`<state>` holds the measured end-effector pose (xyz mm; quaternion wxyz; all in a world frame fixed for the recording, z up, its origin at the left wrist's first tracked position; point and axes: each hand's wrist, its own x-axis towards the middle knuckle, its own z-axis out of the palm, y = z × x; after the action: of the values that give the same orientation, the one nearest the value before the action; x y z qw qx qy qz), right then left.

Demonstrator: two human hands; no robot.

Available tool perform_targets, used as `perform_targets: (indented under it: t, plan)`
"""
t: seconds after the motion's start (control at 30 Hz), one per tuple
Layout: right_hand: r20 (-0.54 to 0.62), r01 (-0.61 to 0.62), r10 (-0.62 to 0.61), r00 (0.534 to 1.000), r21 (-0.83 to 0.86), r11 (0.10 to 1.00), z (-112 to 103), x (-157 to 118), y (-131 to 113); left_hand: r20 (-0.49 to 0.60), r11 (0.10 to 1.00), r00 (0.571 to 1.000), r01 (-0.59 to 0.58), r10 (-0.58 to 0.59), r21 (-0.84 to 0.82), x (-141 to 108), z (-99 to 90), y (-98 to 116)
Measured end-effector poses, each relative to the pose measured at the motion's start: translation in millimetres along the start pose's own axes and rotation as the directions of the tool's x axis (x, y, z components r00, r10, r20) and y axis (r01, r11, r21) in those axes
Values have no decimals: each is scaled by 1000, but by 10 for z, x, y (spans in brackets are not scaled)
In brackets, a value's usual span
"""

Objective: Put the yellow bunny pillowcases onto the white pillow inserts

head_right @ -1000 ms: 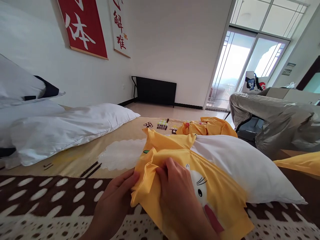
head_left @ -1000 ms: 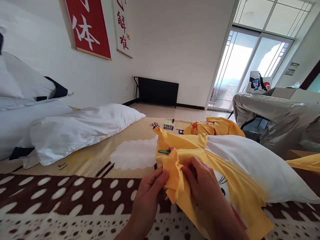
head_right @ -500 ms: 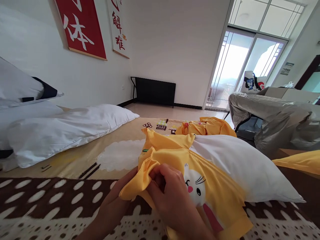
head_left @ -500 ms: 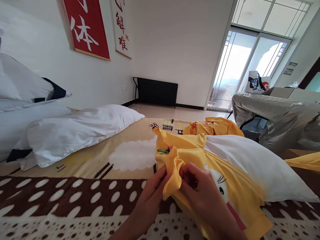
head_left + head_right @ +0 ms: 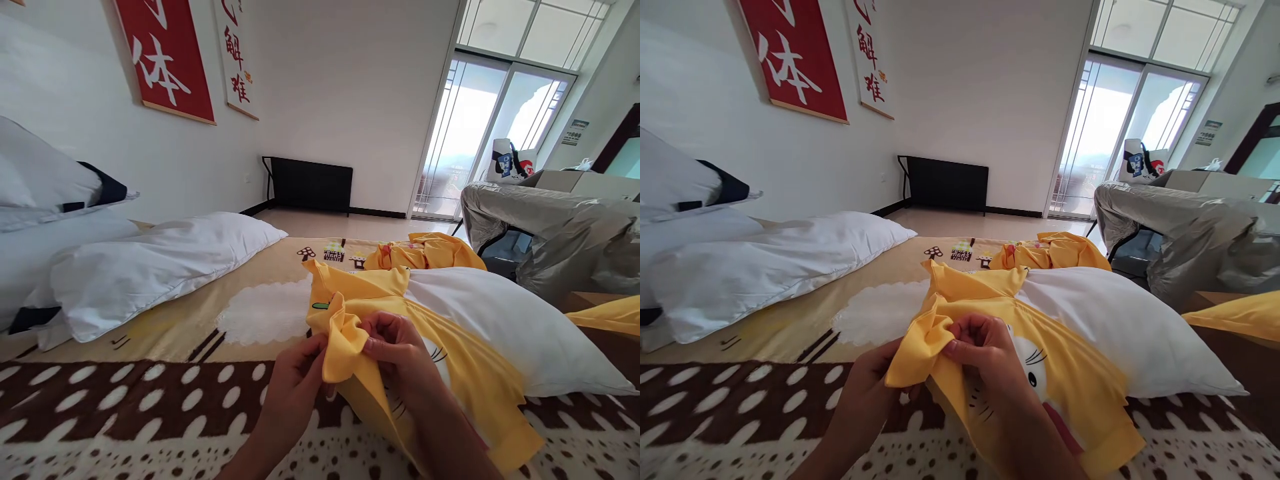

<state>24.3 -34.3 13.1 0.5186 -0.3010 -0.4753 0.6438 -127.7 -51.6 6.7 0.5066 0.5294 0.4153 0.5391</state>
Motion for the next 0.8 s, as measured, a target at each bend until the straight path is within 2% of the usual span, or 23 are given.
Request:
perform_targets:
  t: [0.1,0.2,0.23,0.33,0.4,0.47,0.63,0.8]
  plan:
    - [-21,9,-9,1000,-8,1000,8,8,14,15,998,1000,-1,0,61,-4,2,32]
    - [-17,26,-26,1000,-28,999,14,13,24,-119,988,984,-123,134,99,-39,21,72]
    - [-11,30,-30,999,-31,999,12,15,29,-134,979,975,-159,176,127,-54,19,85]
    - [3,35,-35,999,-40,999,4,22,50,-20,956,975,-212,221,200,-74,-35,117]
    - [10,39,-38,999,-53,998,13,22,59,79,963,982,-184,171,199,-54,-95,126]
    - [19,47,-45,999,-82,996,41,14,55,117,976,988,-117,97,182,-16,-146,123]
    - [34,52,-45,998,-255,966,138,-31,9,147,993,989,-6,-10,114,38,-158,135]
    - [11,41,-40,999,-345,938,179,-34,-20,130,985,979,162,-154,-52,11,-101,210]
